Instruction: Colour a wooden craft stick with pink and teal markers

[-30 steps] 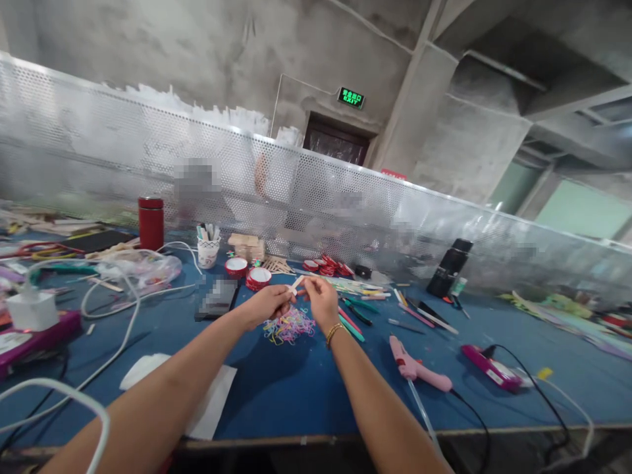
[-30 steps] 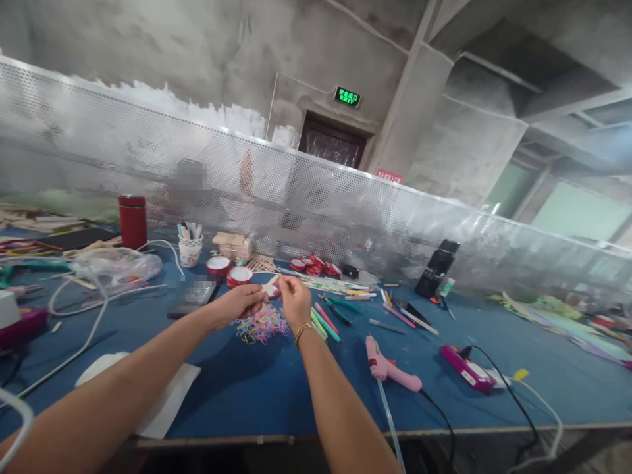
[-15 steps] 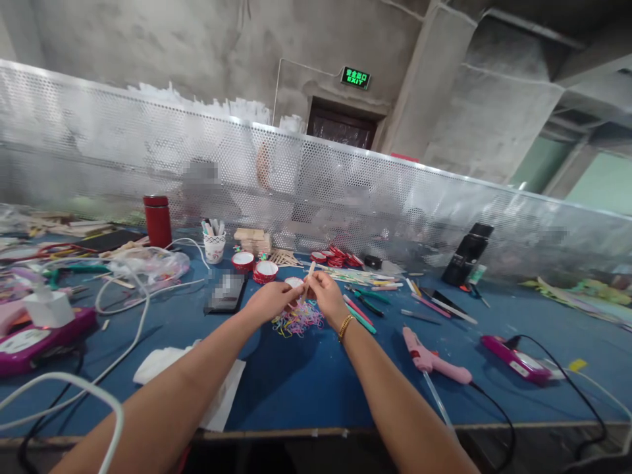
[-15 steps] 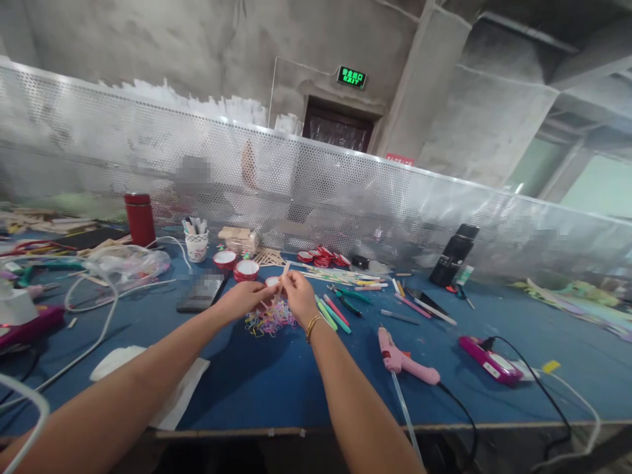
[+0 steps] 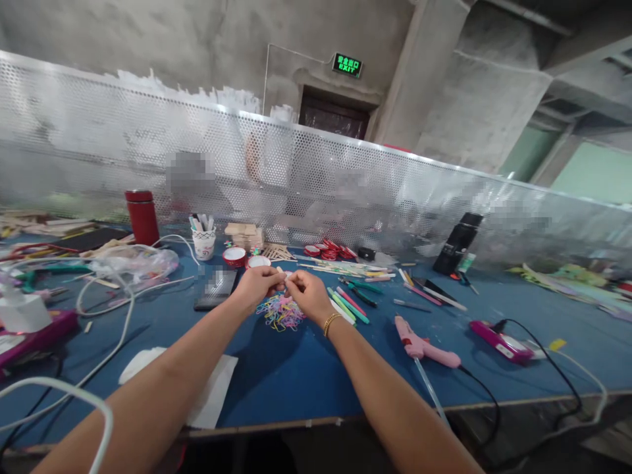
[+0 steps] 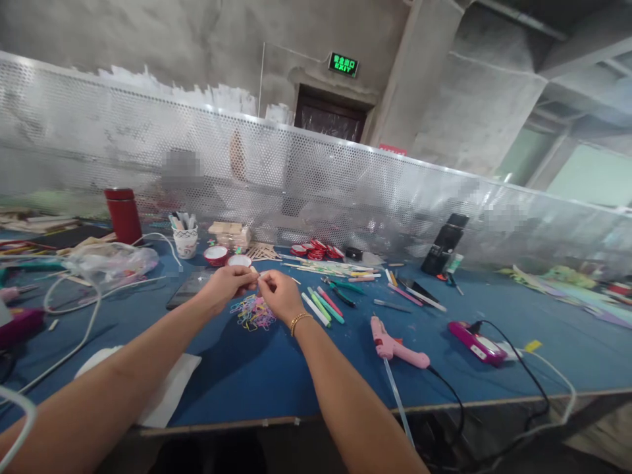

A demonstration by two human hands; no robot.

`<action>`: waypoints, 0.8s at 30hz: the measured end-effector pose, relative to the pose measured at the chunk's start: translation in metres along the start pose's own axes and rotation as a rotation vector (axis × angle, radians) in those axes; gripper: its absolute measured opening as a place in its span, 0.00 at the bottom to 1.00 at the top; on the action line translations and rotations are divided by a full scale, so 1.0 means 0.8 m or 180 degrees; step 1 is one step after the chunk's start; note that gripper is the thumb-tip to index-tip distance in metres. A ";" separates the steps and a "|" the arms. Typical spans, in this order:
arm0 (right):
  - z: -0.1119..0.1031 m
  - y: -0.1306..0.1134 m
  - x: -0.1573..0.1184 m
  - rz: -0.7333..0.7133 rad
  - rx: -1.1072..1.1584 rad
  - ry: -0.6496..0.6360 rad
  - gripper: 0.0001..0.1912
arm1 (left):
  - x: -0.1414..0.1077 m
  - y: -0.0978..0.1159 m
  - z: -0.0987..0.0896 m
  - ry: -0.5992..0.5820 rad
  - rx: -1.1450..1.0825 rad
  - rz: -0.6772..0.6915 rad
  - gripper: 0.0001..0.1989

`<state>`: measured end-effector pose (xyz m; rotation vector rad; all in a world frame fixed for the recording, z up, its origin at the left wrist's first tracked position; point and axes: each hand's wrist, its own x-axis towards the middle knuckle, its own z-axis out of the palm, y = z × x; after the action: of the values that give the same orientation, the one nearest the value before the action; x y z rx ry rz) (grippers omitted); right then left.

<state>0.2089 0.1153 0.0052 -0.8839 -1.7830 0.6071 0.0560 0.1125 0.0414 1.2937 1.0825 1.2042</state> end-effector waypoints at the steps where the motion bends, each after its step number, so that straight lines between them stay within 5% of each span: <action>1: 0.000 0.000 0.000 -0.0009 0.0039 0.0013 0.07 | -0.001 0.002 0.001 0.0019 -0.0154 -0.0084 0.09; 4: 0.002 -0.001 0.000 0.0001 0.0031 0.0075 0.07 | -0.002 0.007 0.002 0.0054 -0.0599 -0.0313 0.02; 12: 0.010 -0.008 -0.004 -0.0260 -0.0170 0.0407 0.10 | 0.005 0.004 -0.002 -0.0353 -0.1322 -0.0474 0.05; 24: 0.021 -0.012 -0.008 -0.0267 0.0002 0.0686 0.09 | 0.004 0.008 0.003 -0.0069 -0.1521 -0.0639 0.05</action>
<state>0.1918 0.1040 0.0028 -0.8370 -1.6163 0.4412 0.0586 0.1148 0.0485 0.8091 0.8195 1.2000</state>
